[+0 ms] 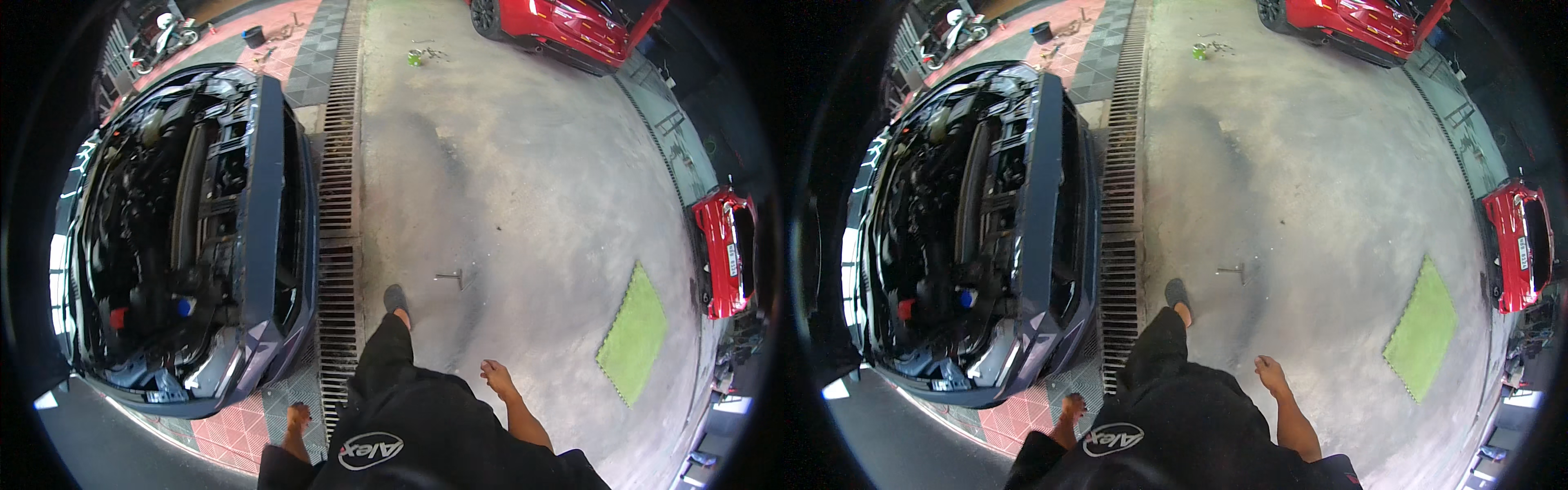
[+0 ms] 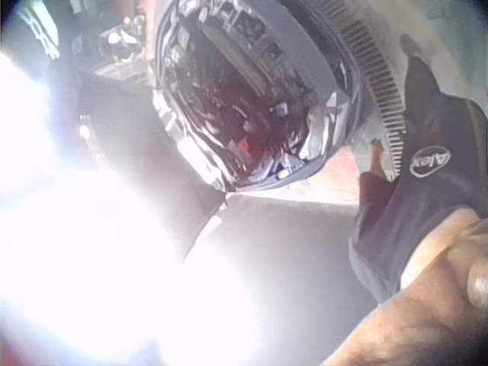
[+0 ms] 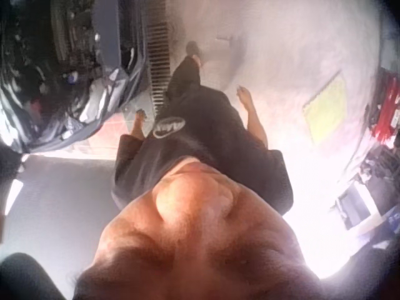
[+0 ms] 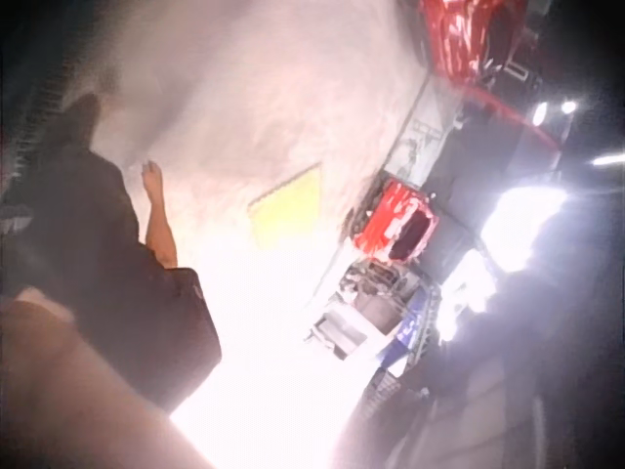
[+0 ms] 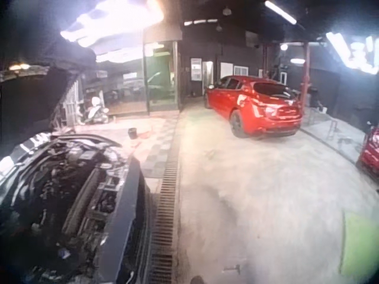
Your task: The person removes small fasteners from the wheel arch area of a car, then lifts and repositions the front bumper to align it with the wheel arch and body panels. The person repeatedly adjusts the bumper's position by hand to fit it properly.
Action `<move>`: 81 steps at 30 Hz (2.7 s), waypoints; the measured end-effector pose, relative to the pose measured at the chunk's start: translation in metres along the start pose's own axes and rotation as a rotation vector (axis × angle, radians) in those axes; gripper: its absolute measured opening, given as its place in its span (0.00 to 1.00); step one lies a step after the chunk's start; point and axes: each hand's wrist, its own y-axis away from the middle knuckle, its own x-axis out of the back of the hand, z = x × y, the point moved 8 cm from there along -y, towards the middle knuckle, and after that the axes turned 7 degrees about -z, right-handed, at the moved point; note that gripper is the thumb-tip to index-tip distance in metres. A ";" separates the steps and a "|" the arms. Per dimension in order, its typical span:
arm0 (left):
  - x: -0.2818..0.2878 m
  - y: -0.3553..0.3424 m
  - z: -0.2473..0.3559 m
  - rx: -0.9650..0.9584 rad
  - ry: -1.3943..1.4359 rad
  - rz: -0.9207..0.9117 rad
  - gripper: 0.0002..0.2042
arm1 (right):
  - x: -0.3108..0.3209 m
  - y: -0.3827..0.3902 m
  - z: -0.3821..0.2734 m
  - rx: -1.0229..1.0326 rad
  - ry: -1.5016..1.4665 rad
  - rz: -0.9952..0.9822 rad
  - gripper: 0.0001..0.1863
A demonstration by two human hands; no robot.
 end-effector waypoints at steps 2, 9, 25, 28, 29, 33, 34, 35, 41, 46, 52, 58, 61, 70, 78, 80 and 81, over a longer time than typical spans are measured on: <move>-0.028 -0.054 0.102 -0.296 -0.937 -0.158 0.12 | 0.050 0.021 0.003 -0.109 -0.134 0.118 0.27; -0.096 -0.076 0.596 -0.578 -0.215 -0.049 0.28 | 0.147 0.006 -0.053 -0.359 -0.420 0.301 0.21; -0.166 -0.248 0.799 -0.353 -0.608 -0.025 0.18 | 0.388 -0.399 -0.474 -0.210 -0.182 0.167 0.25; -0.189 -0.238 0.838 -0.336 -0.238 -0.050 0.16 | 0.464 -0.484 -0.627 -0.089 -0.070 0.235 0.25; -0.196 -0.244 0.846 -0.311 -0.001 -0.061 0.19 | 0.478 -0.515 -0.686 -0.030 -0.041 0.273 0.25; -0.224 -0.292 0.899 -0.222 0.490 -0.242 0.28 | 0.462 -0.625 -0.904 0.168 0.107 0.265 0.27; -0.225 -0.318 0.902 -0.136 0.287 -0.181 0.28 | 0.435 -0.651 -0.956 0.225 0.121 0.240 0.28; -0.223 -0.347 0.921 -0.057 0.078 -0.137 0.28 | 0.411 -0.680 -0.994 0.262 0.170 0.197 0.29; -0.107 -0.478 1.095 -0.056 0.148 0.022 0.24 | 0.268 -0.807 -1.143 0.356 0.721 -0.110 0.29; 0.139 -0.483 1.333 -0.286 0.390 0.312 0.26 | 0.163 -0.861 -1.238 0.074 0.843 -0.357 0.29; 0.400 -0.417 1.530 -0.489 0.397 0.842 0.23 | 0.046 -1.006 -1.411 0.154 1.055 -0.411 0.28; 0.594 -0.461 1.553 -0.326 0.223 1.323 0.24 | -0.185 -1.097 -1.642 0.328 1.268 -0.538 0.28; 0.697 -0.493 1.541 -0.075 0.094 1.454 0.28 | -0.305 -1.184 -1.712 0.462 1.305 -0.597 0.27; 0.808 -0.564 1.450 0.376 0.464 1.355 0.45 | -0.694 -1.111 -1.748 0.316 1.337 -1.370 0.26; 0.803 -0.570 1.474 0.507 0.460 1.290 0.37 | -0.810 -0.959 -1.650 0.095 1.065 -1.961 0.32; 0.799 -0.569 1.463 0.447 0.483 1.263 0.37 | -0.821 -0.930 -1.643 0.018 1.007 -2.020 0.34; 0.798 -0.571 1.458 0.410 0.498 1.249 0.38 | -0.829 -0.919 -1.646 -0.021 0.986 -2.040 0.34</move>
